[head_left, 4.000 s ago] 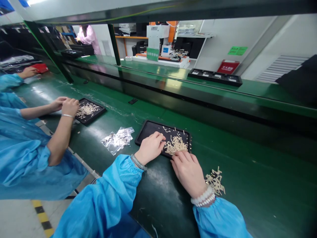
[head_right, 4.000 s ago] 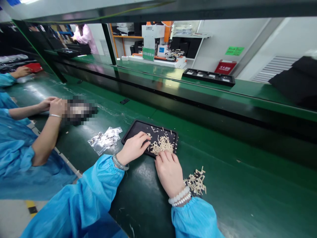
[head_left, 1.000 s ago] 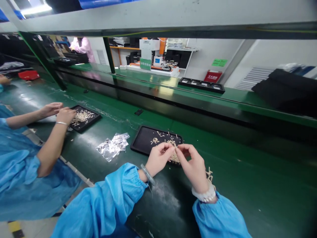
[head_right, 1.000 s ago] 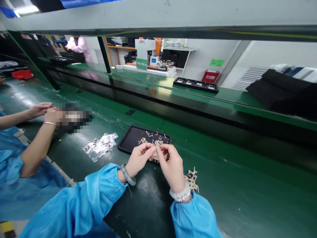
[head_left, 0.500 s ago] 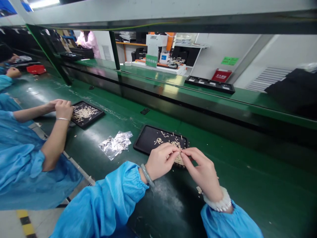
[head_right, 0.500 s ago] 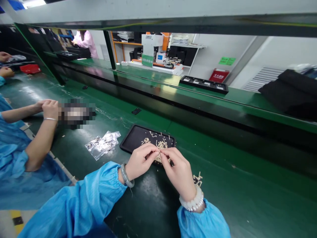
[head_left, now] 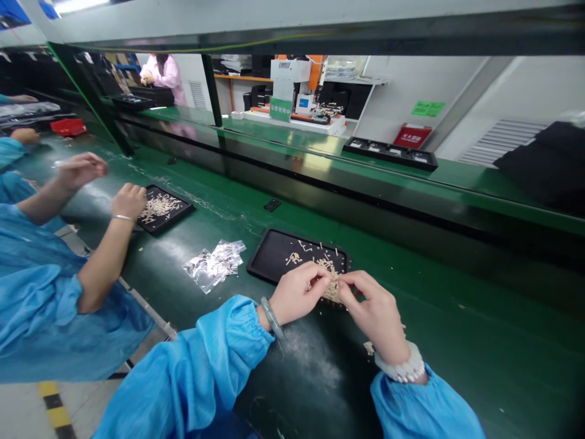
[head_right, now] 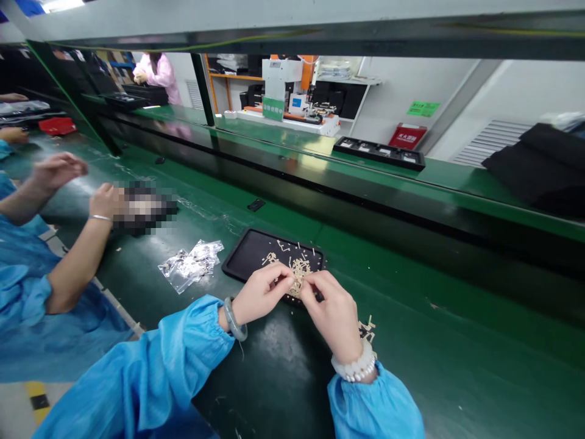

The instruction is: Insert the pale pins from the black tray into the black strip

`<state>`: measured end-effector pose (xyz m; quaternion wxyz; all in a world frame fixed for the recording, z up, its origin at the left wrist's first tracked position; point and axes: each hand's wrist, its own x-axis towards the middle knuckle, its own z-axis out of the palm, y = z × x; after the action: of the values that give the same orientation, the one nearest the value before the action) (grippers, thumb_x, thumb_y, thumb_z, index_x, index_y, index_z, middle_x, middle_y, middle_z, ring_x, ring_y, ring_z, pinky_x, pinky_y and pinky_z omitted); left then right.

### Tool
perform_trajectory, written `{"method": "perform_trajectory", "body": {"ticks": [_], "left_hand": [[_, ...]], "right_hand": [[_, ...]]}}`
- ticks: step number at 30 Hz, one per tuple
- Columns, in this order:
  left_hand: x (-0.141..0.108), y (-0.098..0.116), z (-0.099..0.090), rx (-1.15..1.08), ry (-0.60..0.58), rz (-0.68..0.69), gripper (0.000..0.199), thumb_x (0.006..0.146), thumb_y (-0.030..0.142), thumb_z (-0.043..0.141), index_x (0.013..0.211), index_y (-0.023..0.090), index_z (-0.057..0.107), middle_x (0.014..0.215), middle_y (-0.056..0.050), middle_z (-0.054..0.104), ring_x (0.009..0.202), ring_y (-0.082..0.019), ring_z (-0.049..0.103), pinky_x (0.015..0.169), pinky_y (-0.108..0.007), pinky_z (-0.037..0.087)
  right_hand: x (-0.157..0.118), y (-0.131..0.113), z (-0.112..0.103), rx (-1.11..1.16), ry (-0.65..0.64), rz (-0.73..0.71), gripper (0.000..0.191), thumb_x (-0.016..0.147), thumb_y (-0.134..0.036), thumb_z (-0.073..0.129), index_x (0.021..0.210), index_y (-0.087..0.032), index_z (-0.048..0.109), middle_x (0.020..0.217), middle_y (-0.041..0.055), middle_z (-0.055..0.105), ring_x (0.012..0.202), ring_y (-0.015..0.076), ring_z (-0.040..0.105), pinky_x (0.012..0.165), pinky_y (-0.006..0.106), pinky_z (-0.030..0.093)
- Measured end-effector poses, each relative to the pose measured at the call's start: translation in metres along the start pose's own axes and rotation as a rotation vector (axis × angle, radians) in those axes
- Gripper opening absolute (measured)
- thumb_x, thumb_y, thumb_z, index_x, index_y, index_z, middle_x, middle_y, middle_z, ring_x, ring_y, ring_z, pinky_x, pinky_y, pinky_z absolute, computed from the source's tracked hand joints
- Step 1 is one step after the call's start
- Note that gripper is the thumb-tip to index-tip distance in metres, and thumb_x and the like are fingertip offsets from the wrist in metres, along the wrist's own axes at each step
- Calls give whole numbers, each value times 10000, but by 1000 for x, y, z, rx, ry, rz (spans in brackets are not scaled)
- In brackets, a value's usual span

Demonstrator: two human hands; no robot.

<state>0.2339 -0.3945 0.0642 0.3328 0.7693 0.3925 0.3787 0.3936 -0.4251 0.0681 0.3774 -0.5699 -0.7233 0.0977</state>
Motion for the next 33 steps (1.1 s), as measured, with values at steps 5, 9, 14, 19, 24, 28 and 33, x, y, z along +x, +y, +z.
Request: {"method": "perform_trajectory", "body": {"ticks": [5,9,14,19,24,28,33], "left_hand": [[7,-11,3,-243,57,-163,185,834,291,481,804,142,586,729,-5,566,669,-109,499,617,-205,400],[11,-20,7,-316,64,-275,235,802,349,505,774,133,592,654,16,526,608,-95,460,592,-202,379],[12,-25,11,-335,32,-310,245,786,358,508,765,128,588,651,16,517,603,-95,455,596,-210,375],[10,-27,15,-351,14,-316,248,787,362,506,770,128,586,648,16,518,596,-94,455,589,-211,378],[9,-24,15,-349,16,-312,248,793,366,507,759,134,587,651,18,530,600,-95,464,584,-208,382],[8,-19,13,-352,-7,-263,227,803,338,510,760,133,597,679,13,556,616,-94,477,590,-204,382],[7,-17,12,-294,-16,-212,203,811,306,513,793,138,624,728,-2,606,654,-103,518,608,-204,402]], "right_hand": [[3,14,0,-126,0,241,156,806,-319,502,760,-230,621,700,-2,668,587,165,599,546,260,421],[3,22,6,-277,-94,331,150,807,-325,506,813,-269,645,743,-22,707,632,184,647,517,251,406],[1,24,14,-244,-120,247,238,822,-218,447,950,-280,639,1002,-17,689,840,195,653,654,276,464],[1,22,12,-128,-34,184,216,855,-308,445,942,-233,627,989,18,668,846,196,629,705,297,466],[-2,5,7,5,32,85,183,862,-326,467,882,-203,601,845,32,631,699,152,585,636,262,453],[-3,-6,6,-33,-4,23,157,868,-301,466,847,-210,592,843,27,618,695,140,576,632,255,443],[-3,-5,6,-34,-5,7,146,868,-281,467,852,-213,595,851,23,620,716,139,591,639,250,449]]}}
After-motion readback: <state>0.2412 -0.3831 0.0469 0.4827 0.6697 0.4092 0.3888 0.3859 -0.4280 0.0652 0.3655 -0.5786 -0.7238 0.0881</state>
